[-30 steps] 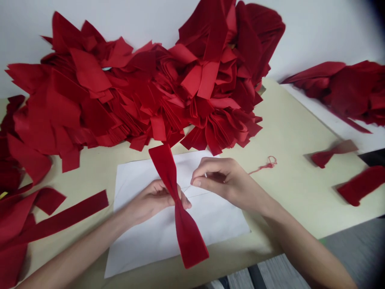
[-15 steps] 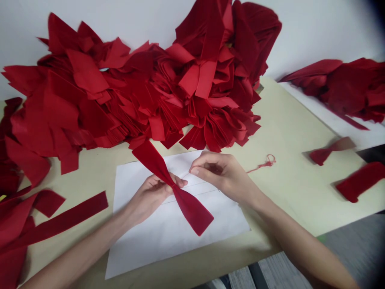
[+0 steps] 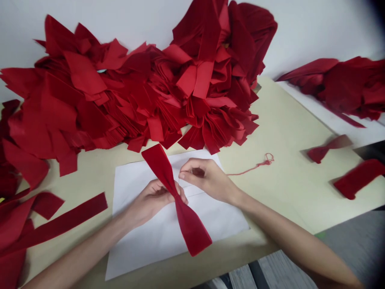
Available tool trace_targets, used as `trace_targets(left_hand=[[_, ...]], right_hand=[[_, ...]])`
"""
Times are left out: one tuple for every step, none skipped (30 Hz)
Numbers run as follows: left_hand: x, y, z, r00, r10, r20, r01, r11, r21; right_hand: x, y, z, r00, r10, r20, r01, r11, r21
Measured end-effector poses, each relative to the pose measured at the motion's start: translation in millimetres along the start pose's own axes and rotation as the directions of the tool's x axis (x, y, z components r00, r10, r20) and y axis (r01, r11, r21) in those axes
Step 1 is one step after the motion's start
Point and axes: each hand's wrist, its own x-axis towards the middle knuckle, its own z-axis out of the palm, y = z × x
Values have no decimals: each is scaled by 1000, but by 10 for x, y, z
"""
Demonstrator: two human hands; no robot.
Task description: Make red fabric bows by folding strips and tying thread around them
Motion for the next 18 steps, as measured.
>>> trace_targets(left_hand=[[-1,-3,-6,1000,-2,-2,2,1000,3],[-1,-6,-15,1000,-3,-2,3,1000,5],[-2,-9,-25,1000,-7,3,7,1000,6],[-3,-10,-34,1000,-15,15,15,1000,7],[-4,-8,-42,999,-28,33,28,1000,6],[-5,-5,-48,997,-47,54,47,999,6],[-7,1,-52,994,-73,78,73,997,7],[-9,7,-54,990,-101,103,101,995,6],[-11,14,-55,983,-133,128,134,991,1],[-13,19,-56,975,-160,155,164,986,-10],[-14,22,-59,966,-184,182,192,981,-27],[-14,23,-62,956,-204,209,219,975,-49],[-14,22,-68,948,-218,231,240,968,-70],[-13,19,-74,941,-230,247,258,962,-86],[-12,15,-81,937,-238,256,270,958,-97],[-10,11,-88,935,-243,260,277,955,-103],[-8,8,-94,935,-246,257,280,954,-104],[-7,6,-98,936,-246,253,279,955,-103]], right_hand=[[7,21,12,1000,12,26,-12,1000,22],[13,37,19,999,19,49,-22,999,44],[19,47,22,997,25,70,-29,998,62],[23,53,22,996,30,88,-37,996,77],[26,56,22,994,34,103,-43,995,89],[30,56,21,993,37,115,-48,994,99],[32,56,21,991,38,127,-52,993,108],[35,56,22,989,38,142,-56,991,120],[37,57,24,986,38,163,-60,989,135],[39,61,26,981,37,189,-66,986,151],[41,67,28,976,35,217,-73,983,169],[43,75,30,969,32,243,-80,978,191],[45,86,32,964,30,265,-88,973,213],[48,98,34,960,28,278,-96,968,233],[51,112,36,958,25,284,-100,963,251],[54,126,38,958,21,284,-99,959,265],[59,140,42,959,18,284,-99,957,273],[64,152,45,959,16,283,-98,956,276]])
